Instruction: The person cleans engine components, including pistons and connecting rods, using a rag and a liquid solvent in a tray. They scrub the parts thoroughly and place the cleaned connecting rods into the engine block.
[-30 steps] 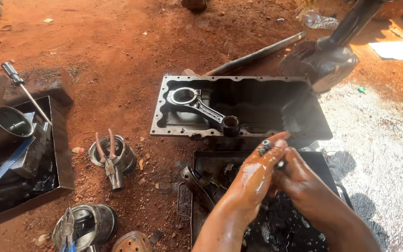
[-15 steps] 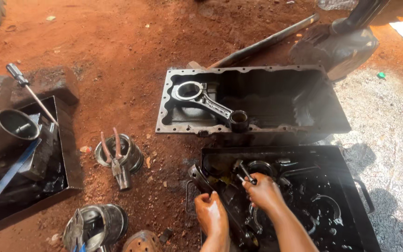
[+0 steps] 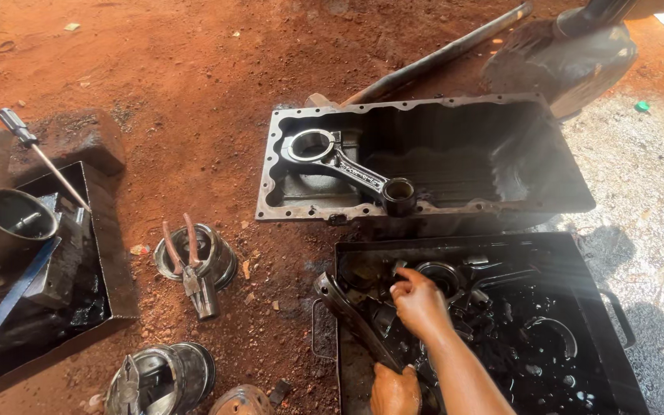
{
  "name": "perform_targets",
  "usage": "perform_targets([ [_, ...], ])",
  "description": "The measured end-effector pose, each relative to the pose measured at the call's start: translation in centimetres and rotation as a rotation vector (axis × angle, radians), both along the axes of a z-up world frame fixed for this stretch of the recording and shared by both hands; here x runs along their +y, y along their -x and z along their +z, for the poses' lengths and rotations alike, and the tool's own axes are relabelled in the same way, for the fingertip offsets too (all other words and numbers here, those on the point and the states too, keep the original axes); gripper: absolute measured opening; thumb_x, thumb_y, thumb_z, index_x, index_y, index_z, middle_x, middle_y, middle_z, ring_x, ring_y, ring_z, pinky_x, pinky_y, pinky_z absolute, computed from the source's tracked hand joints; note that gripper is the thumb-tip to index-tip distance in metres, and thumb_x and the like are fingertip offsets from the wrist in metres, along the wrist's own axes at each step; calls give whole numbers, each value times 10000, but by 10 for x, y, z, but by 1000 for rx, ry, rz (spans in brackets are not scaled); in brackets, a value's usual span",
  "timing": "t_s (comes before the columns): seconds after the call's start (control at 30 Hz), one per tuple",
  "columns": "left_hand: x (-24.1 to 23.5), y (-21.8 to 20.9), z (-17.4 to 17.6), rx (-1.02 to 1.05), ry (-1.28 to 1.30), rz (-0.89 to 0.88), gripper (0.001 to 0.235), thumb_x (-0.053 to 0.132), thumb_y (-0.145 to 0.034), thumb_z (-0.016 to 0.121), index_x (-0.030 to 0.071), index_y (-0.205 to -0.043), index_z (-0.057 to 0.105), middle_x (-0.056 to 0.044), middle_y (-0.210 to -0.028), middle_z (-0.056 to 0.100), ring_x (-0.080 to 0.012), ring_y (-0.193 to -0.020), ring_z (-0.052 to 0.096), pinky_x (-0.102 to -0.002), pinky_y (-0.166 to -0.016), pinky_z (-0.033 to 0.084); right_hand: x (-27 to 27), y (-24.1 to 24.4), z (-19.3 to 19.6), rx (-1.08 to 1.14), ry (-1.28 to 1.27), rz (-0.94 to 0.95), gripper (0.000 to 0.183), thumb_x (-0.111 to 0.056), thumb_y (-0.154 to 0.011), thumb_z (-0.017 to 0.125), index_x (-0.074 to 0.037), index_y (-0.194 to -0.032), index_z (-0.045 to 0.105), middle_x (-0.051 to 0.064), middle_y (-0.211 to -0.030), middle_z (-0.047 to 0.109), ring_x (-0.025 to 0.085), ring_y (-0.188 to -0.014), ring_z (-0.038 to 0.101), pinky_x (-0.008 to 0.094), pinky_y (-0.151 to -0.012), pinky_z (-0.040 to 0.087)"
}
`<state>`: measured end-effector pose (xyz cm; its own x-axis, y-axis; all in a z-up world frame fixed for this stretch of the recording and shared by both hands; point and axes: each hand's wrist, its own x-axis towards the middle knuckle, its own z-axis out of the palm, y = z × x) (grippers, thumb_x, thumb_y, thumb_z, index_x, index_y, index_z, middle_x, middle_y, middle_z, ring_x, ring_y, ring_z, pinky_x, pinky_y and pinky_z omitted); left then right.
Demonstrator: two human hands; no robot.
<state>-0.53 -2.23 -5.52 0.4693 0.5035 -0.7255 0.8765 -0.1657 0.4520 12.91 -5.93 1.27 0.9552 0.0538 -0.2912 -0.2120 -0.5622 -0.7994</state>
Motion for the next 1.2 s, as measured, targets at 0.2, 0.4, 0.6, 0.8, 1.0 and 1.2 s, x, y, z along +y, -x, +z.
perform_targets([
  [0.2, -7, 2, 33, -108, 3, 29, 559, 460, -847, 694, 23, -1184, 605, -228, -1143, 726, -389, -1128, 670, -456, -1007, 494, -66, -9, 22, 58, -173, -238, 350, -279, -910, 703, -100, -1209, 739, 104, -1000, 795, 169, -814, 753, 350, -667, 628],
  [0.4, 9, -8, 111, -399, 529, 481, 372, 332, -939, 656, 19, -1136, 613, -151, -1025, 671, -269, -1079, 622, -503, -1058, 401, -151, 41, 21, 130, 466, -215, 460, -410, -913, 696, -182, -1312, 674, 64, -1238, 743, 262, -1175, 685, 457, -1013, 548],
  [0.6, 25, -16, 234, -334, 675, 537, 301, 351, -1020, 398, 138, -1110, 590, -140, -1043, 662, -245, -950, 689, -533, -916, 520, -164, 98, -9, 164, 691, 281, 852, -364, -797, 858, -311, -1529, 424, 124, -1608, 284, 373, -1422, 348, 470, -1139, 381],
  [0.8, 20, -7, 298, -424, 961, 670, 202, 235, -936, 515, 59, -1034, 497, -190, -921, 620, -274, -712, 676, -365, -594, 591, -165, 99, 17, 209, 602, -142, 645, -63, -864, 677, -244, -1466, 531, 105, -1550, 459, 323, -1341, 578, 435, -1106, 557],
  [1.0, -6, -2, 303, -357, 1281, 480, 393, 348, -881, 555, -36, -954, 597, -169, -806, 635, -260, -696, 691, -357, -585, 606, -155, 94, 27, 103, 752, 319, 581, -71, -803, 736, -320, -1316, 626, 50, -1578, 329, 344, -1449, 361, 446, -1162, 423],
  [1.2, -33, 0, 255, -66, 1556, 574, 474, 391, -920, 536, -78, -960, 586, -161, -804, 640, -258, -676, 702, -307, -504, 596, -170, 96, 5, 307, 724, 4, 746, -300, -845, 795, -281, -1485, 412, 55, -1520, 338, 321, -1383, 398, 484, -1100, 472],
])
